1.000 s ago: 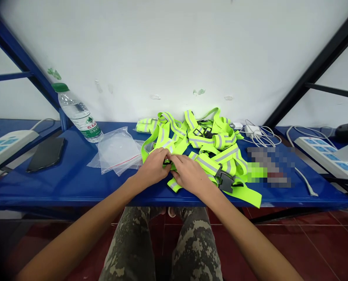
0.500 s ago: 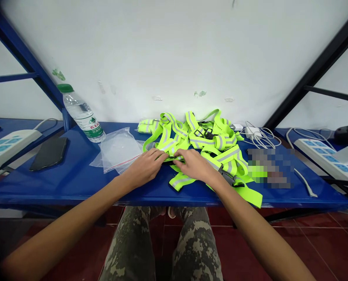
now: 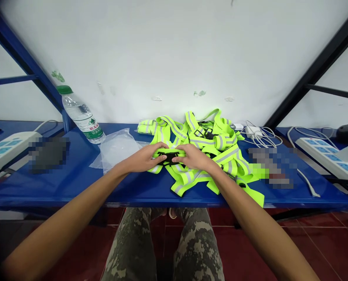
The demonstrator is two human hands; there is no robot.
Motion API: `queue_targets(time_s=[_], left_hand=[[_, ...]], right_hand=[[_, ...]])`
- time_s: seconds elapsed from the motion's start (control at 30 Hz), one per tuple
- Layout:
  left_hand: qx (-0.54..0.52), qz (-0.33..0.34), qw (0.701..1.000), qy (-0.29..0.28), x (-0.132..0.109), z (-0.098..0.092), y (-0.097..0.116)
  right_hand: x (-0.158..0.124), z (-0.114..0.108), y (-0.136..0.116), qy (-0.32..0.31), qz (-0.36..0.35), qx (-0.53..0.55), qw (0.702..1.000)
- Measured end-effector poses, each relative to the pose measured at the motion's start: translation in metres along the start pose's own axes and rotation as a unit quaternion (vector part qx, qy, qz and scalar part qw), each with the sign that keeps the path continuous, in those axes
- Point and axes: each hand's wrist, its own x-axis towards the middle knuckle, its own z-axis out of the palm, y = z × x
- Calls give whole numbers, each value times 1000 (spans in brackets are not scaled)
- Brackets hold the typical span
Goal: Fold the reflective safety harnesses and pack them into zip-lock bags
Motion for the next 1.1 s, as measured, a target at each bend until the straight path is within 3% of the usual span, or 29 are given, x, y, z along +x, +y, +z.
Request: queue_targets(time_s=[0.1, 0.23, 0.33, 0.47, 0.57, 0.67, 0.8, 0.97, 1.1], left_hand=[[4, 0, 999, 37, 3, 8, -5], [-13, -18, 996, 81, 10, 13, -12], [-24, -6, 992, 125, 26, 0, -14], [-45, 37, 981, 186, 51, -29, -6], [-72, 54, 981, 172, 57, -45, 3], [-74, 58, 991, 98, 55, -52, 5], [20, 62, 998, 22, 58, -66, 4], [239, 28, 970, 41, 70, -86, 27], [321, 10, 943, 89, 77, -98, 46]], right_hand=[[2, 0, 3, -23, 0, 23, 999], [6, 6, 5, 38, 9, 14, 999], [13, 0, 3, 100, -28, -12, 995], [24, -26, -8, 131, -116, -84, 981], [29, -41, -15, 142, -117, -136, 973], [31, -46, -18, 134, -107, -177, 969], [35, -50, -21, 134, -93, -207, 965], [46, -75, -28, 172, -109, -245, 948], [55, -98, -34, 205, -116, -254, 938]])
